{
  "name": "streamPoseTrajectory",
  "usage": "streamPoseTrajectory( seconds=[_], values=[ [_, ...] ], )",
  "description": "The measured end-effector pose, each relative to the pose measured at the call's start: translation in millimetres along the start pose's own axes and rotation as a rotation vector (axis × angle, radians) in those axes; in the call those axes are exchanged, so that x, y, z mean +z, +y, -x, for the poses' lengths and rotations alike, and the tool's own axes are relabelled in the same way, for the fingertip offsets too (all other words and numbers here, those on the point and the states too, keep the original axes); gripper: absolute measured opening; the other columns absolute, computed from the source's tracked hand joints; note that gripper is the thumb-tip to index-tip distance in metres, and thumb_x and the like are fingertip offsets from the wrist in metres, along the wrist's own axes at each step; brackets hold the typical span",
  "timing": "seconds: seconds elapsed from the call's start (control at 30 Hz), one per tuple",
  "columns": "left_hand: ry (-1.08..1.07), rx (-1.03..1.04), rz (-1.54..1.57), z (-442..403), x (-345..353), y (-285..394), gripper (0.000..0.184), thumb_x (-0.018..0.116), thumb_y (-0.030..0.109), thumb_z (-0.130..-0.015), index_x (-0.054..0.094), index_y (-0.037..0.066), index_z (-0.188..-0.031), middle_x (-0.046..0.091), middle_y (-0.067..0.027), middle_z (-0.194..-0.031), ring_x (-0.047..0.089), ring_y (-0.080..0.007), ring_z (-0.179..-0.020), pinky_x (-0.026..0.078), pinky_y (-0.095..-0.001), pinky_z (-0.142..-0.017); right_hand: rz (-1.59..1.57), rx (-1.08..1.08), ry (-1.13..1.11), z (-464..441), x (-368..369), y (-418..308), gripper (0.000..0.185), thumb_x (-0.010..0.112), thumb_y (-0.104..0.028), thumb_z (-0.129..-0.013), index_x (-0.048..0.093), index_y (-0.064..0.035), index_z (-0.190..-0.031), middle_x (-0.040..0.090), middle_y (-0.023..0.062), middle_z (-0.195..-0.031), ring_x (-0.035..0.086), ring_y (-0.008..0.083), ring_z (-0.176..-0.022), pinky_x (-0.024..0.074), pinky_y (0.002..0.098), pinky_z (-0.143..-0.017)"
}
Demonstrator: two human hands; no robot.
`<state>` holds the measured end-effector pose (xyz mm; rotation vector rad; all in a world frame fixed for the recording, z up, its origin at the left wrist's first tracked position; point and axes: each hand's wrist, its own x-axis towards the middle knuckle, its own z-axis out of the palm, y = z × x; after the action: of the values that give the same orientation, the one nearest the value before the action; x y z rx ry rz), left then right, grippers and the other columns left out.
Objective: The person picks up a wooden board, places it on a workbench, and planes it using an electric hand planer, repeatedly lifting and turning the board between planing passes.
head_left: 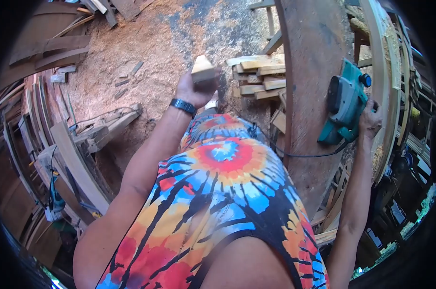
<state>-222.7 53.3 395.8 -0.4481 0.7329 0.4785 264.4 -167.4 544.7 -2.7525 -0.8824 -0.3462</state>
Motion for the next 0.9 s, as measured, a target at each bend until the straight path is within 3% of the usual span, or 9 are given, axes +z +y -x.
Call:
streamPoseTrajectory(
  seconds=[0.03, 0.07, 0.1, 0.23, 0.33, 0.4, 0.57, 0.7, 0.9],
  values=[
    [0.096, 0.097, 0.053, -4, -4, -3, 0.041, 0.044, 0.031, -0.101, 0.058, 0.0, -0.125, 0.066, -0.0221, -0.111, 0.067, -0.0324, -0.091, 0.058, -0.04, -0.077, 0.166, 0.069, -0.03, 6, -11, -21, 0.055, 0.06, -0.053, -0.094, 0.07, -0.0009, -0.107, 0.07, 0.0234, -0.104, 0.067, 0.0408, -0.099, 0.0519, 0.0487, -0.084],
    [-0.011, 0.093, 0.069, -10, -17, 1, 0.053, 0.044, 0.028, -0.097, 0.05, -0.003, -0.139, 0.06, -0.0242, -0.132, 0.064, -0.0361, -0.114, 0.059, -0.0422, -0.091, 0.133, 0.008, 0.001, 5, -5, -9, 0.051, 0.06, -0.049, -0.095, 0.069, -0.0008, -0.108, 0.069, 0.0241, -0.105, 0.066, 0.042, -0.1, 0.0517, 0.0495, -0.084],
    [-0.066, 0.131, 0.048, -15, -26, -1, 0.058, 0.044, 0.037, -0.098, 0.048, -0.002, -0.14, 0.06, -0.0227, -0.132, 0.063, -0.0376, -0.115, 0.059, -0.0439, -0.093, 0.048, -0.024, 0.031, 6, -4, -9, 0.049, 0.06, -0.047, -0.095, 0.069, -0.0006, -0.105, 0.069, 0.024, -0.104, 0.066, 0.0415, -0.099, 0.0514, 0.0488, -0.085],
    [-0.06, 0.136, 0.003, -65, -80, 21, 0.077, 0.035, 0.061, -0.099, 0.045, -0.001, -0.143, 0.062, -0.0264, -0.12, 0.066, -0.0377, -0.096, 0.058, -0.0466, -0.083, -0.006, -0.064, 0.034, 10, -9, -21, 0.044, 0.063, -0.042, -0.095, 0.066, 0.0013, -0.104, 0.067, 0.0225, -0.099, 0.064, 0.0403, -0.095, 0.0501, 0.0477, -0.083],
    [-0.149, 0.084, -0.012, -82, -112, 32, 0.059, 0.06, 0.029, -0.089, 0.045, -0.007, -0.134, 0.063, -0.0268, -0.107, 0.068, -0.0371, -0.084, 0.061, -0.0448, -0.076, 0.012, -0.095, 0.113, 13, -6, -20, 0.045, 0.064, -0.043, -0.094, 0.066, 0.0014, -0.102, 0.066, 0.0217, -0.098, 0.064, 0.0393, -0.094, 0.0494, 0.0477, -0.084],
    [-0.007, 0.025, 0.02, -77, -106, 24, 0.059, 0.057, 0.014, -0.083, 0.04, -0.015, -0.131, 0.059, -0.0251, -0.106, 0.066, -0.0351, -0.088, 0.061, -0.0391, -0.077, 0.009, -0.107, 0.129, 15, -4, -18, 0.045, 0.064, -0.043, -0.094, 0.066, 0.0014, -0.102, 0.066, 0.0214, -0.098, 0.064, 0.0391, -0.094, 0.0493, 0.0477, -0.084],
    [-0.134, 0.076, -0.175, -42, -69, -2, 0.057, 0.056, 0.012, -0.078, 0.043, -0.016, -0.127, 0.06, -0.0209, -0.101, 0.065, -0.028, -0.082, 0.061, -0.0359, -0.077, -0.013, -0.1, 0.114, 14, -5, -20, 0.046, 0.065, -0.044, -0.093, 0.066, 0.001, -0.103, 0.067, 0.0213, -0.1, 0.064, 0.0388, -0.095, 0.0496, 0.0473, -0.085],
    [-0.193, 0.326, -0.47, 5, 13, -34, 0.058, 0.054, 0.012, -0.078, 0.045, -0.015, -0.129, 0.063, -0.0165, -0.096, 0.064, -0.0231, -0.077, 0.06, -0.0333, -0.076, -0.047, -0.091, 0.105, 13, -5, -22, 0.047, 0.065, -0.045, -0.093, 0.067, 0.0006, -0.103, 0.067, 0.0214, -0.101, 0.064, 0.0387, -0.097, 0.0501, 0.0475, -0.085],
    [-0.383, 0.631, -0.858, 50, 84, -88, 0.064, 0.06, 0.01, -0.075, 0.045, 0.001, -0.136, 0.066, -0.0144, -0.119, 0.066, -0.0181, -0.079, 0.06, -0.0315, -0.071, -0.089, -0.05, 0.037, 12, -8, -26, 0.049, 0.066, -0.048, -0.089, 0.069, -0.0009, -0.102, 0.069, 0.0227, -0.103, 0.065, 0.0393, -0.1, 0.0505, 0.048, -0.088]
  ],
)
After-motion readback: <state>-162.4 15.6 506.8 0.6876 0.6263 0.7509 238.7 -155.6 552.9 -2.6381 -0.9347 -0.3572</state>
